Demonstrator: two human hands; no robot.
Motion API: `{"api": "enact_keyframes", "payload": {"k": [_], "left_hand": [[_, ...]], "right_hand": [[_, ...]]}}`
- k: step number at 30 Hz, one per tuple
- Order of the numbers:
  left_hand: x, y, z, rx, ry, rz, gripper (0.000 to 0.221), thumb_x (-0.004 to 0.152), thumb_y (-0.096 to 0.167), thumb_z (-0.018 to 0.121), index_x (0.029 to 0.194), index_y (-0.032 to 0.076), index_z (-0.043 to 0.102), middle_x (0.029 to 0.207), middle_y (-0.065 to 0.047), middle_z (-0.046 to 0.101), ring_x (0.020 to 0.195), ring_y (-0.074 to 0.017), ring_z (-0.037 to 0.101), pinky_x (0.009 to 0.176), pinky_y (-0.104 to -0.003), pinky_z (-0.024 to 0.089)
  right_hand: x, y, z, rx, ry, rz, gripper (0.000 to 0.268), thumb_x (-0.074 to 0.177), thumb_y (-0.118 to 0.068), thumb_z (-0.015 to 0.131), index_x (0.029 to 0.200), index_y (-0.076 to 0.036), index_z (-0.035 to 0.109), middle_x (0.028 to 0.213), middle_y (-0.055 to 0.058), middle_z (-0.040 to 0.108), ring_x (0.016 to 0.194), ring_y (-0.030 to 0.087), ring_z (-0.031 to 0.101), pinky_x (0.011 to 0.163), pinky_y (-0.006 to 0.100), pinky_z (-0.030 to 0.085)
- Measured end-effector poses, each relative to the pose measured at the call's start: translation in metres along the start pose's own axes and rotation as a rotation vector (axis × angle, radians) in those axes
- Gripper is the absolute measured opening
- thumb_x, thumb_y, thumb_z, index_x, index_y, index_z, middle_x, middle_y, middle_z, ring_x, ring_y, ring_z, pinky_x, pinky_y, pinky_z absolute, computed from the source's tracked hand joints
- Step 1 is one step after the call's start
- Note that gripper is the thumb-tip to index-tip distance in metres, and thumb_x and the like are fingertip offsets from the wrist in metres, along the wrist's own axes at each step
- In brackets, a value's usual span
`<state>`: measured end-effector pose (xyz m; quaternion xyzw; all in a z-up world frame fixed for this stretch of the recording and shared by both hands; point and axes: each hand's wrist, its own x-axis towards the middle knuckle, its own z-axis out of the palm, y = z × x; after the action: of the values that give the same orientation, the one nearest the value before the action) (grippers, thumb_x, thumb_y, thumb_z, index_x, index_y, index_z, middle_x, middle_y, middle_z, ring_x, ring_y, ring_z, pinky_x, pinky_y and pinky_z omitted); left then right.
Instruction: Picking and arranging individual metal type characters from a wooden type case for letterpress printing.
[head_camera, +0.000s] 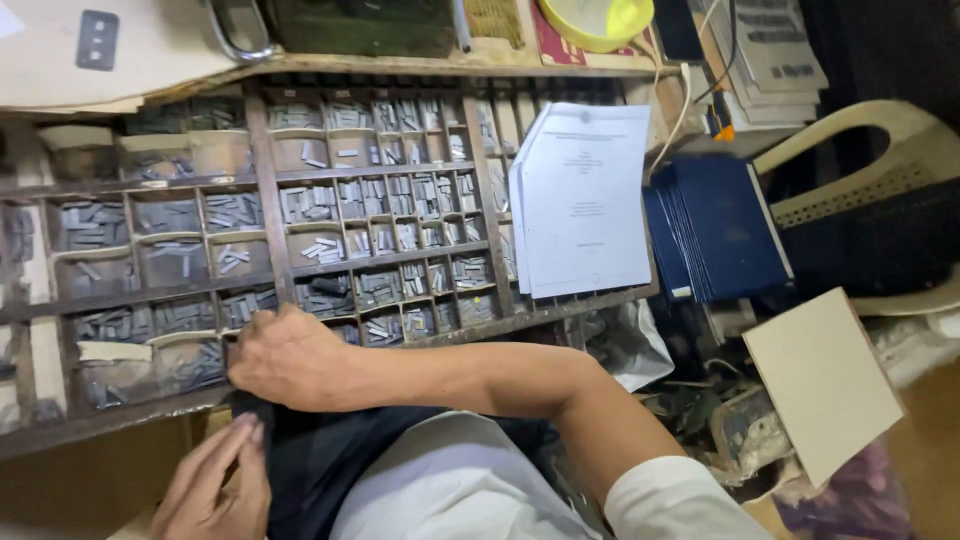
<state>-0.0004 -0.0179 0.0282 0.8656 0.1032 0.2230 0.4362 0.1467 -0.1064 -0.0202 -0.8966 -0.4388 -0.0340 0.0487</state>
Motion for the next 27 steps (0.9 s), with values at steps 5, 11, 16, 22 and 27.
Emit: {"api": "enact_keyframes", "payload": {"k": [5,11,16,22,27], "left_hand": [[0.002,-0.002,-0.01,0.118,-0.048,0.097,0.01,0.105,-0.004,0.083,0.113,0.002,0.083,0.114,-0.012,0.079,0.093,-0.0136,0.072,0.08,-0.028,0.054],[0.011,0.012,-0.008,0.025,-0.157,-0.011,0.026,0.098,-0.001,0.08,0.123,0.005,0.078,0.122,-0.014,0.076,0.073,-0.0123,0.068,0.065,-0.025,0.052],[0.039,0.042,0.007,-0.006,-0.167,0.454,0.011,0.093,-0.014,0.077,0.101,-0.006,0.079,0.108,-0.014,0.077,0.088,-0.0165,0.075,0.079,-0.025,0.06],[0.041,0.044,0.05,-0.221,-0.144,0.334,0.013,0.093,-0.005,0.078,0.105,-0.002,0.078,0.11,-0.014,0.076,0.098,-0.0194,0.074,0.1,-0.03,0.056],[0.041,0.058,0.068,-0.405,-0.023,0.347,0.022,0.084,-0.009,0.076,0.097,0.007,0.083,0.098,-0.014,0.081,0.085,-0.0333,0.078,0.071,-0.044,0.063]], "right_hand": [[-0.011,0.021,-0.019,0.096,0.052,-0.039,0.007,0.085,-0.012,0.066,0.091,-0.013,0.063,0.082,0.006,0.072,0.077,0.03,0.067,0.063,0.042,0.053],[-0.078,0.062,-0.046,0.938,0.157,0.083,0.02,0.105,-0.023,0.06,0.124,-0.016,0.066,0.111,0.004,0.075,0.096,0.022,0.074,0.088,0.033,0.055],[-0.13,0.079,-0.07,1.159,0.224,0.358,0.021,0.102,-0.027,0.065,0.116,-0.013,0.073,0.113,0.004,0.077,0.099,0.016,0.073,0.09,0.027,0.057],[-0.171,0.086,-0.077,1.208,0.37,0.695,0.016,0.094,-0.019,0.072,0.104,-0.007,0.078,0.098,0.002,0.078,0.092,0.01,0.069,0.089,0.024,0.055],[-0.188,0.085,-0.065,1.123,0.501,0.651,0.017,0.093,-0.007,0.074,0.109,-0.002,0.08,0.086,0.012,0.081,0.086,0.015,0.075,0.079,0.034,0.062]]}}
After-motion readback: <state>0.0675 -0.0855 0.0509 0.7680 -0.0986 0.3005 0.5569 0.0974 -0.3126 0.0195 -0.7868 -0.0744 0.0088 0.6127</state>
